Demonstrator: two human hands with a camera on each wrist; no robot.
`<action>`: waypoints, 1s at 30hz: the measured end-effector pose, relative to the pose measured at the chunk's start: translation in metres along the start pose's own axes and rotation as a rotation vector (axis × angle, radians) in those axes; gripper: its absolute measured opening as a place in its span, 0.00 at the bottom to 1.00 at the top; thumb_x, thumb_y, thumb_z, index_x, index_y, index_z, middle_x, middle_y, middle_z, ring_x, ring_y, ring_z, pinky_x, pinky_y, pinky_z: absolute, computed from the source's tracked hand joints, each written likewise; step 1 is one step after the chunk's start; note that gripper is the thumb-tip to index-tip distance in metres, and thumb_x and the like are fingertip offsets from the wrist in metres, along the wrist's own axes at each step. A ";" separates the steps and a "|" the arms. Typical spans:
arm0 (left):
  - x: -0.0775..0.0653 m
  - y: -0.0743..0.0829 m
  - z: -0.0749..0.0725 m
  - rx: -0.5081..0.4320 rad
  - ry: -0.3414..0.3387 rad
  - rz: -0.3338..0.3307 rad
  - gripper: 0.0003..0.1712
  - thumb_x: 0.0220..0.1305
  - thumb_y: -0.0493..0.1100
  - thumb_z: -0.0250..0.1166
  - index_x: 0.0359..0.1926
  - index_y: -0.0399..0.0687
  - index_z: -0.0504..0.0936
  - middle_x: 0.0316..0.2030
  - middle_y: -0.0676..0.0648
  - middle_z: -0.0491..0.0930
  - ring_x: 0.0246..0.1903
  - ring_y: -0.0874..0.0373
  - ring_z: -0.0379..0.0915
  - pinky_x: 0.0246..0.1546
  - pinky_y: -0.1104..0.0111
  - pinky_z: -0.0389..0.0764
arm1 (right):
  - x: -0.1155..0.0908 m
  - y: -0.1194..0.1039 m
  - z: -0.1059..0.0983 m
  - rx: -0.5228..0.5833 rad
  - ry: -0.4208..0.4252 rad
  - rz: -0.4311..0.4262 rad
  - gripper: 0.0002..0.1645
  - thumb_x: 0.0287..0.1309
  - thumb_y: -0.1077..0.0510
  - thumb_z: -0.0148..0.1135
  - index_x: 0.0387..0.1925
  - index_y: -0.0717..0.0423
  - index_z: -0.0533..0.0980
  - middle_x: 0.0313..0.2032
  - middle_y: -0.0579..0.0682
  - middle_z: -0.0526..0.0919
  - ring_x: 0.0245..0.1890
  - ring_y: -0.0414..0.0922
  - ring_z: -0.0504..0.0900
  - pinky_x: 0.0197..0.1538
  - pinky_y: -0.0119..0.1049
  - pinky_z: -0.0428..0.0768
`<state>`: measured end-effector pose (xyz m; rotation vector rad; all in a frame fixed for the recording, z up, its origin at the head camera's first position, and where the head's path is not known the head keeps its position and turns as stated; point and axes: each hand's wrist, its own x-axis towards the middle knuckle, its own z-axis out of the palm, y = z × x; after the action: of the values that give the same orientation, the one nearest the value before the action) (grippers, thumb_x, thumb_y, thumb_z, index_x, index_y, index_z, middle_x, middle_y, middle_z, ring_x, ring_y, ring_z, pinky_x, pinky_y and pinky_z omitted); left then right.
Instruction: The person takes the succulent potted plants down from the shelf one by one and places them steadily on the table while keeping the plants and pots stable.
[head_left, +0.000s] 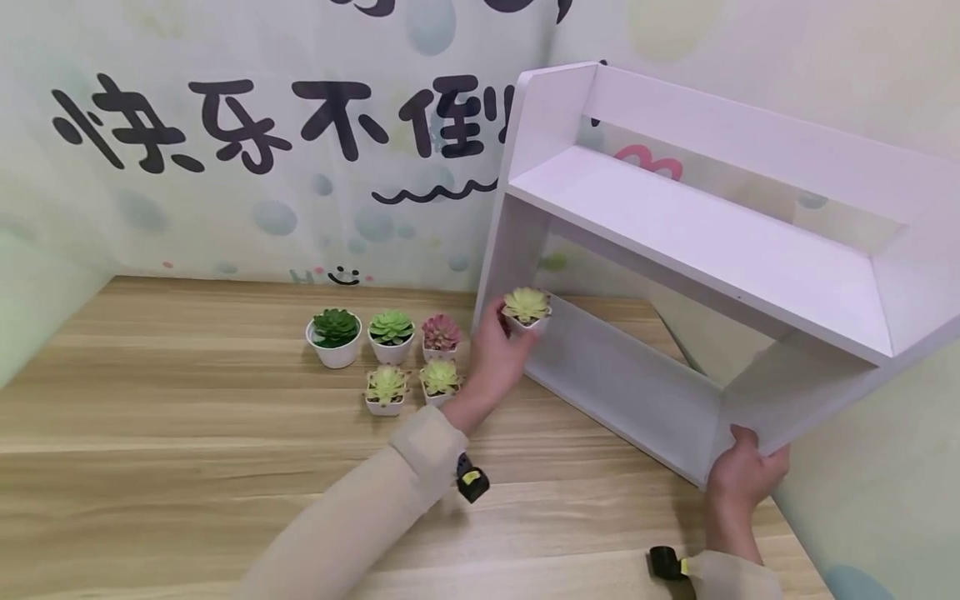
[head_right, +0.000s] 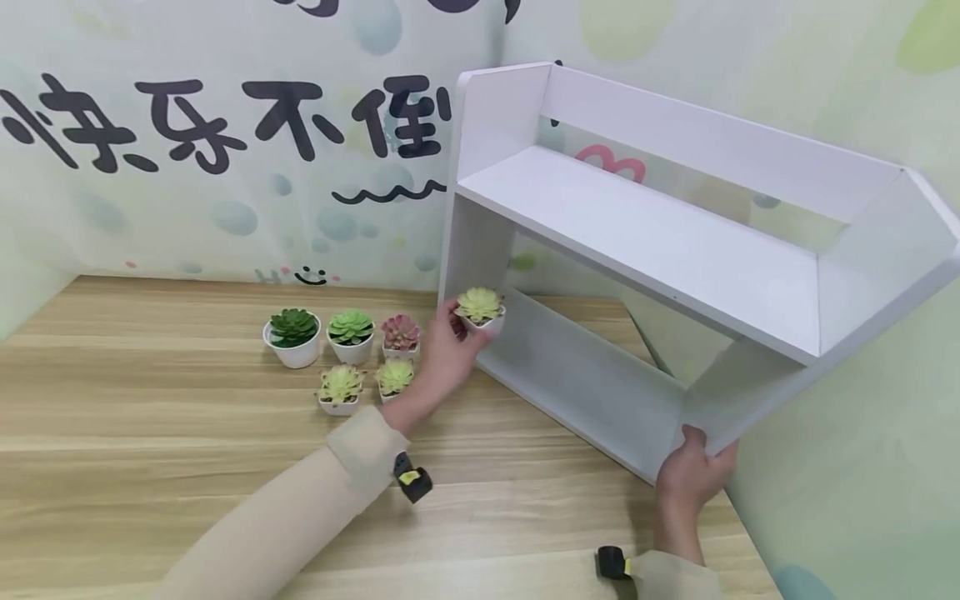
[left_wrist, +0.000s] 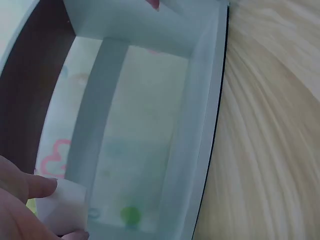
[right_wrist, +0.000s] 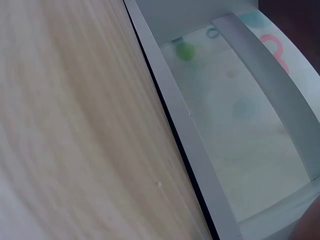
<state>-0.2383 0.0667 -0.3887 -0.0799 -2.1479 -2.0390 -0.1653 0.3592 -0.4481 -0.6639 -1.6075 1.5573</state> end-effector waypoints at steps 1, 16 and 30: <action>-0.001 0.001 -0.008 0.008 -0.013 -0.006 0.37 0.64 0.35 0.67 0.71 0.32 0.61 0.69 0.30 0.69 0.71 0.41 0.66 0.72 0.58 0.69 | 0.000 0.000 0.001 0.004 0.000 0.002 0.24 0.65 0.65 0.50 0.60 0.49 0.76 0.56 0.40 0.80 0.59 0.39 0.73 0.69 0.30 0.66; -0.023 0.015 -0.088 0.031 -0.132 -0.145 0.40 0.61 0.37 0.72 0.71 0.37 0.65 0.65 0.38 0.75 0.65 0.45 0.74 0.65 0.57 0.79 | 0.003 0.000 0.001 0.026 0.000 0.025 0.27 0.65 0.65 0.50 0.64 0.50 0.73 0.60 0.41 0.79 0.64 0.40 0.72 0.74 0.29 0.64; -0.034 0.003 -0.185 0.176 -0.185 -0.162 0.44 0.66 0.40 0.68 0.76 0.35 0.56 0.70 0.33 0.69 0.70 0.42 0.68 0.68 0.55 0.75 | 0.000 -0.001 0.003 0.058 0.007 0.056 0.27 0.65 0.65 0.50 0.64 0.50 0.73 0.61 0.41 0.79 0.65 0.40 0.72 0.74 0.28 0.63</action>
<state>-0.1873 -0.1140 -0.3831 -0.0759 -2.5151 -1.9842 -0.1678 0.3567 -0.4466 -0.6872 -1.5447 1.6340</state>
